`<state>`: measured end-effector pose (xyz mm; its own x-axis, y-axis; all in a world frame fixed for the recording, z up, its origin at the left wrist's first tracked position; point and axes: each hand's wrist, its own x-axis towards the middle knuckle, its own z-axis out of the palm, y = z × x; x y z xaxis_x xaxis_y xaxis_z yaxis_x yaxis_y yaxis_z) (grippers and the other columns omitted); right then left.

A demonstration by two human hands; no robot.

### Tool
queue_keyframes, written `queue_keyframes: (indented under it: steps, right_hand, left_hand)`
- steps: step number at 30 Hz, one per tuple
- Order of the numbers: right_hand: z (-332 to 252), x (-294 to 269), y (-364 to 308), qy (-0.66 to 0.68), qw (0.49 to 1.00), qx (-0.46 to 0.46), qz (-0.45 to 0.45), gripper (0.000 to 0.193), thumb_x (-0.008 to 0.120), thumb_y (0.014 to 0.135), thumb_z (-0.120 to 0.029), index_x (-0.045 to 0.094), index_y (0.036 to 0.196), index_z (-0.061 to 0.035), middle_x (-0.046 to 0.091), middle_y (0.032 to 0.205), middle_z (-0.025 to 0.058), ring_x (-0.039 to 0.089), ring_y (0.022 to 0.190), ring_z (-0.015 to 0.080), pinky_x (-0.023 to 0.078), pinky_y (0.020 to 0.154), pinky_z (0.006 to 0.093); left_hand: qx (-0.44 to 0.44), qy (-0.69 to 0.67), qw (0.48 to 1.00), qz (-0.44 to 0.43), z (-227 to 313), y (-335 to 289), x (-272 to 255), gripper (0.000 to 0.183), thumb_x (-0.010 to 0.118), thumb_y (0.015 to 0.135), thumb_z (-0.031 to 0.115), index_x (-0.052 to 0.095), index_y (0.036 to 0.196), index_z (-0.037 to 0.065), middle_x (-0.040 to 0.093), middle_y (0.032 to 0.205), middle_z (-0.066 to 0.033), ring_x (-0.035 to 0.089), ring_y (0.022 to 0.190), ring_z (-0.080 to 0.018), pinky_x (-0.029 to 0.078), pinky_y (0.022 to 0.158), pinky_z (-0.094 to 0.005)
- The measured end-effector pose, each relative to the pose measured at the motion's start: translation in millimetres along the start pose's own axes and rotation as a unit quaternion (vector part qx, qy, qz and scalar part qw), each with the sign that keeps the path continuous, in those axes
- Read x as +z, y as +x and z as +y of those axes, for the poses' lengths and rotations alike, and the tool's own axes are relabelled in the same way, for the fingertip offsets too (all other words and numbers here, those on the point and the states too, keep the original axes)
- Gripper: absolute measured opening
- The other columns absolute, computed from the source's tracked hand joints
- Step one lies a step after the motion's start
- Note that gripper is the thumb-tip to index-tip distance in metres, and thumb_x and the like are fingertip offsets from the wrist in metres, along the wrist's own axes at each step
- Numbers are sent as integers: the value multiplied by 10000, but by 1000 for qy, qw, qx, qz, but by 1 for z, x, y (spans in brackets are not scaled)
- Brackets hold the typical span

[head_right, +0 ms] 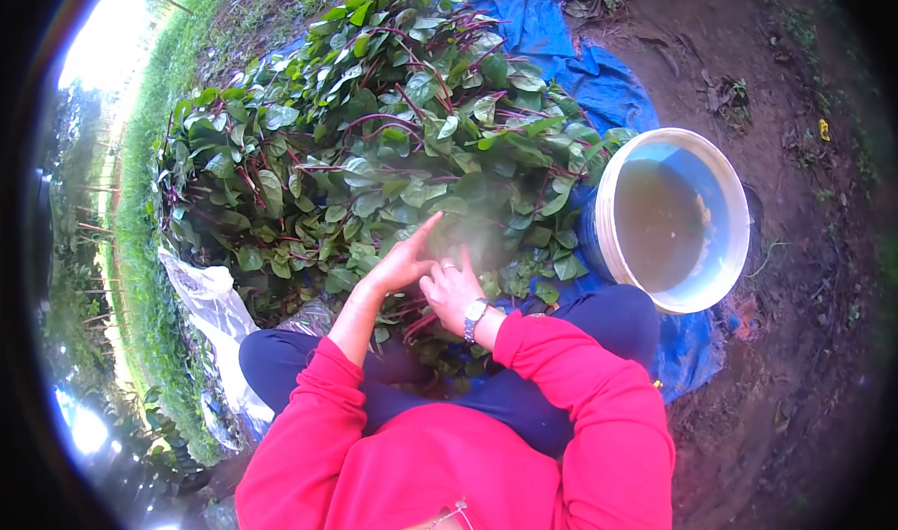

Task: The person sorts red-stemmed leafy greens by picking them from a pile on a blue tarp, rinsing them in a bucket of water, and placing them into a plastic bag.

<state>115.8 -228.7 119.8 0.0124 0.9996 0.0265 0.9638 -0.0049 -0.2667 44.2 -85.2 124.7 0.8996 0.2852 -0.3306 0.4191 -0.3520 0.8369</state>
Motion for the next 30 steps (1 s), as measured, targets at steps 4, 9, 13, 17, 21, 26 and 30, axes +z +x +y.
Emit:
queue_keyframes:
  steps: [4,9,13,17,21,26,30]
  right_hand:
    - [1,0,-1,-30,998,-27,40,405,677,615,-219,532,973,-98,436,1206,180,474,1071,327,260,955,596]
    - [1,7,3,76,980,40,-180,443,662,650,-198,521,1055,-87,490,1088,179,504,1017,333,367,880,547]
    - [8,8,-1,66,979,25,-194,386,633,679,-170,532,1039,-76,532,995,163,541,965,318,419,830,500]
    - [8,9,-1,73,981,17,-179,368,649,665,-172,540,1001,-68,538,985,171,549,938,314,414,842,491]
    - [6,5,3,64,990,-14,-127,406,667,637,-195,527,997,-70,544,960,171,545,931,317,408,841,496]
    - [7,8,2,54,992,-29,-114,473,685,591,-212,532,1017,-74,544,932,170,543,913,320,390,848,513]
    - [9,10,-1,50,994,-17,-95,457,677,591,-210,536,1005,-76,549,931,169,545,910,320,370,878,523]
  left_hand:
    - [-74,-73,992,-70,-20,2,-9,841,592,717,15,173,1423,202,594,999,-113,540,815,-139,457,762,-295]
    - [-11,48,997,-54,-83,32,22,521,588,732,72,453,1229,150,599,915,-97,579,818,-217,472,737,-339]
    - [12,348,937,39,-51,65,65,233,658,703,182,624,926,122,565,942,-74,546,929,-282,456,764,-419]
    - [20,466,884,22,-50,68,64,259,660,705,241,631,949,160,522,1036,-60,495,1036,-218,416,811,-419]
    - [18,347,912,217,-57,69,24,150,592,795,251,597,869,121,572,859,-89,575,857,-249,451,750,-401]
    - [98,19,849,518,-25,46,-76,150,548,891,208,526,872,61,570,807,-53,540,742,-146,442,691,-293]
    - [228,131,819,511,20,26,-90,60,596,843,112,596,892,76,591,832,-48,540,720,-141,443,659,-268]
